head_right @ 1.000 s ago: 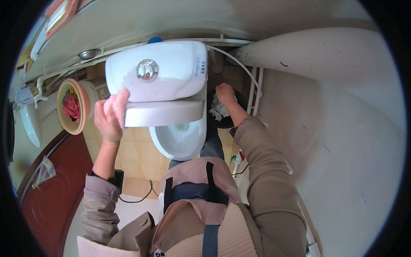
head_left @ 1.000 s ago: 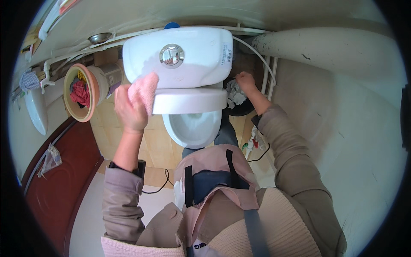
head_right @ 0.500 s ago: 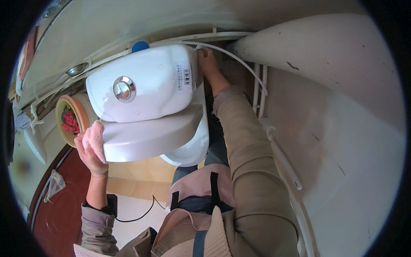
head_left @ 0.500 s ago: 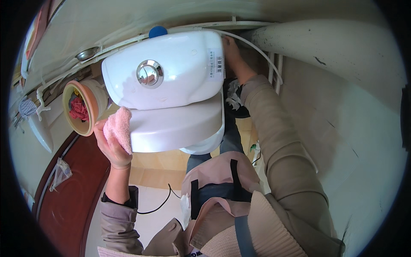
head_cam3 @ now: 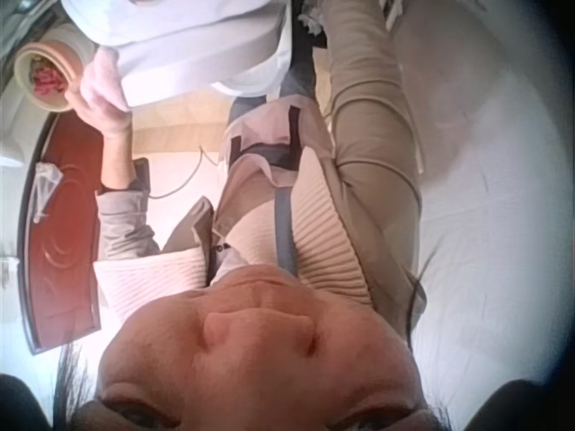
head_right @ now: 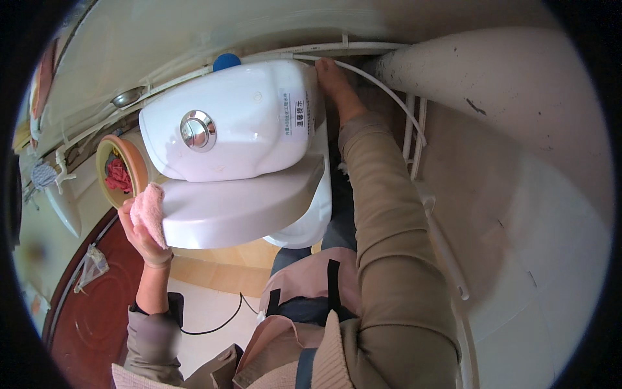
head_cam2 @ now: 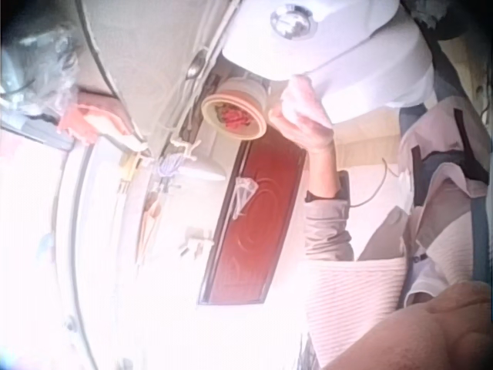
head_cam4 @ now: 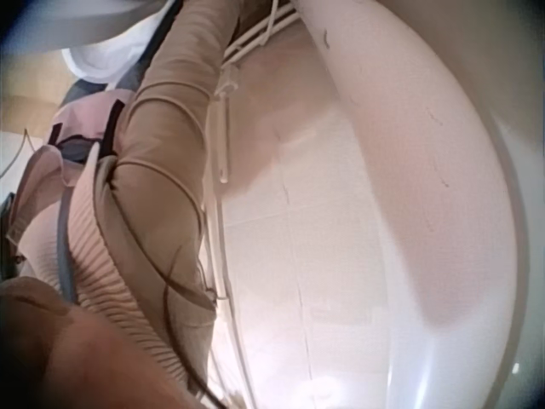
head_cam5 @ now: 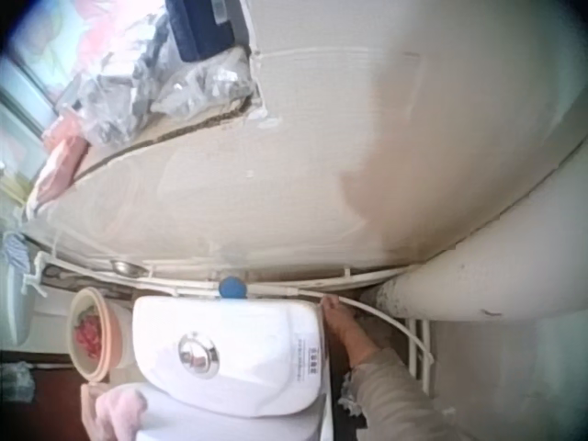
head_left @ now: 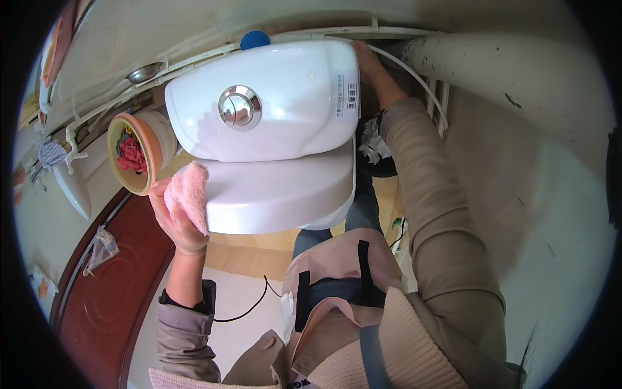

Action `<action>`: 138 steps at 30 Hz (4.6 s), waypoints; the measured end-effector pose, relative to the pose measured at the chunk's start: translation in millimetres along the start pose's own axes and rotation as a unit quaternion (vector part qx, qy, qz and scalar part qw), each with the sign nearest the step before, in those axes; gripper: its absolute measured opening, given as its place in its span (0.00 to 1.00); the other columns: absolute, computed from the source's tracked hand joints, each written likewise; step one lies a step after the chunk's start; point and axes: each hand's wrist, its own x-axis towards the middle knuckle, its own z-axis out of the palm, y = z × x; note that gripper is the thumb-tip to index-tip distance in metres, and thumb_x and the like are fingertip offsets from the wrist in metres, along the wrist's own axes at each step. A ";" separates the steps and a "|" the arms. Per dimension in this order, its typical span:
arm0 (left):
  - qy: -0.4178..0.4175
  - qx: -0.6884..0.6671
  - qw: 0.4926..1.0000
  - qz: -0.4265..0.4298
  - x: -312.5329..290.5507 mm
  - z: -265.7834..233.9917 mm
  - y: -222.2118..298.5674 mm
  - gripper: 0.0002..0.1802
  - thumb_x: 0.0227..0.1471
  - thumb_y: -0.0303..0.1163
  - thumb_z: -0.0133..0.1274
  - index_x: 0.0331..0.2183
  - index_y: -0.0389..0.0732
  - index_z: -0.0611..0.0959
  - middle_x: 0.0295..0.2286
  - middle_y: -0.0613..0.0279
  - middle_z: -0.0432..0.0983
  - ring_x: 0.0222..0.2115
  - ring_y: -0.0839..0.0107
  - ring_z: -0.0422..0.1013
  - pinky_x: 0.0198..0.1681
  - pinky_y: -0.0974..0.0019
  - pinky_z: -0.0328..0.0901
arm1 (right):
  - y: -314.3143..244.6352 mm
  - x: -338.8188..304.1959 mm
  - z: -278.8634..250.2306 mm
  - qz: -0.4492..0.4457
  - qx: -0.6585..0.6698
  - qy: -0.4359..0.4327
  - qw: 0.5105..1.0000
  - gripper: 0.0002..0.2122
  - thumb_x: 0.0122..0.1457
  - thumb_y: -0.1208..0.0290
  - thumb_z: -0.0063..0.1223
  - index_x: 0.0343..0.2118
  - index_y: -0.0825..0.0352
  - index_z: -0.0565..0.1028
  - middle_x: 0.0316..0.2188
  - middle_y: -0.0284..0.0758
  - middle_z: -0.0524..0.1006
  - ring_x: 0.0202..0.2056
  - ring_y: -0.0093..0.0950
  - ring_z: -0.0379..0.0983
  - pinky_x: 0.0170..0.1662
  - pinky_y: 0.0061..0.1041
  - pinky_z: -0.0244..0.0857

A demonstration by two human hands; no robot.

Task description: The person wipes the tiled wall and shower fixtures with a pink cloth, then flushes the toilet and scrubs the bowl with a toilet brush. The person handles the cloth and brush directly and works around pipes and the shower hose.

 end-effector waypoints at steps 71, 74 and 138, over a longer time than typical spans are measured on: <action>-0.214 -0.041 0.919 -0.328 -278.3 20.9 -268.2 0.16 0.53 0.38 0.51 0.28 0.33 0.71 0.23 0.45 0.73 0.24 0.58 0.71 0.30 0.59 0.66 | 158.4 -381.9 221.5 0.468 0.117 -0.083 0.872 0.07 0.56 0.76 0.45 0.26 0.76 0.68 0.20 0.40 0.71 0.18 0.29 0.68 0.20 0.29 0.64; -0.220 -0.077 0.910 -0.342 -275.7 25.0 -257.8 0.17 0.53 0.40 0.51 0.29 0.33 0.71 0.24 0.44 0.74 0.26 0.55 0.72 0.31 0.58 0.66 | 138.1 -408.1 215.2 0.460 0.171 -0.057 0.869 0.07 0.56 0.75 0.45 0.26 0.74 0.67 0.19 0.37 0.68 0.16 0.27 0.64 0.18 0.28 0.61; -0.323 -0.075 0.839 -0.432 -300.4 55.6 -268.7 0.28 0.55 0.49 0.45 0.36 0.27 0.74 0.30 0.46 0.75 0.31 0.64 0.72 0.36 0.64 0.66 | 65.3 -469.0 161.6 0.419 0.129 -0.059 0.897 0.10 0.58 0.73 0.44 0.41 0.72 0.66 0.19 0.32 0.66 0.14 0.21 0.60 0.17 0.22 0.58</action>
